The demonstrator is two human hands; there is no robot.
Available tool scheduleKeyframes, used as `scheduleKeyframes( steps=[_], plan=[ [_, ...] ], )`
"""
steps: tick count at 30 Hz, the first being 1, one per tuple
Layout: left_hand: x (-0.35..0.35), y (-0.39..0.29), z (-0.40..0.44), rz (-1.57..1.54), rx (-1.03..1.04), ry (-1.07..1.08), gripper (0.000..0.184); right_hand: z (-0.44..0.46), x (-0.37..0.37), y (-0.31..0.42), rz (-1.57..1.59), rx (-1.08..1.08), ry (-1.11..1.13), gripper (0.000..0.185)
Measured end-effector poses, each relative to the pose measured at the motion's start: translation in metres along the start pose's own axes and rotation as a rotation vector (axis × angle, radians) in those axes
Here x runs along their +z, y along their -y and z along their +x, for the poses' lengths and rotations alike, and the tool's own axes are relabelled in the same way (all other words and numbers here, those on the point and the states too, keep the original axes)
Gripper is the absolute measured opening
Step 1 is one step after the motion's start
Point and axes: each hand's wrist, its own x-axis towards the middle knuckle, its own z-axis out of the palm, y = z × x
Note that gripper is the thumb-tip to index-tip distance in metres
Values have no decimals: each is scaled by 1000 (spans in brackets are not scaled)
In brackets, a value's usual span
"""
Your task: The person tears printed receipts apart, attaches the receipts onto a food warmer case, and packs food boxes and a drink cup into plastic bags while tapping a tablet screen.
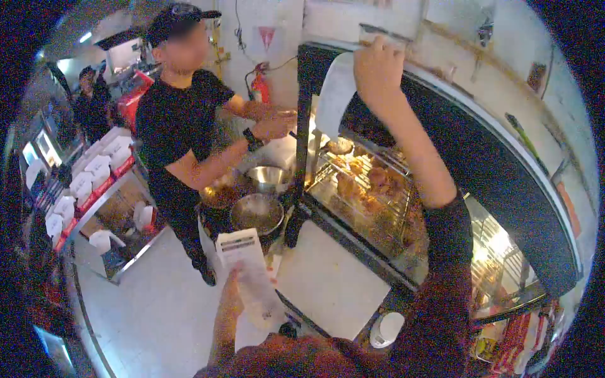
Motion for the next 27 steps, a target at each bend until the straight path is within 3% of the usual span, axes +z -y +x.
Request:
scheduleKeyframes(
  steps=[4,6,7,9,10,11,14,15,21,22,23,25,26,27],
  plan=[
    [26,-5,-4,49,75,-77,62,19,29,8,220,-195,-28,16],
    [36,-10,-3,133,145,38,57,26,18,19,334,-61,243,28],
    [40,-10,-5,133,142,24,57,19,17,24,346,-65,251,28],
    [49,-9,-6,142,127,95,52,-1,2,29,-48,-124,-393,28],
    [55,-8,-7,141,123,98,52,-8,-11,33,242,-170,-322,29],
    [61,-7,-7,166,120,103,53,-20,-37,45,531,-216,-244,31],
    [71,2,-8,191,66,116,52,-105,-94,69,1259,-376,864,26],
    [72,5,-8,196,30,130,50,-124,-100,70,1533,-455,1109,27],
    [83,31,1,309,-89,290,47,-170,-88,39,1514,-382,862,27],
    [86,34,0,315,-98,304,47,-170,-89,32,1546,-362,1023,24],
    [90,36,0,320,-106,288,45,-171,-92,26,1539,-346,1015,24],
    [96,40,1,320,-107,279,44,-177,-100,17,1541,-284,942,20],
    [98,42,1,319,-104,281,45,-182,-105,15,1451,-338,729,14],
    [99,43,0,319,-102,279,45,-185,-110,12,1448,-341,728,14]
  ],
)
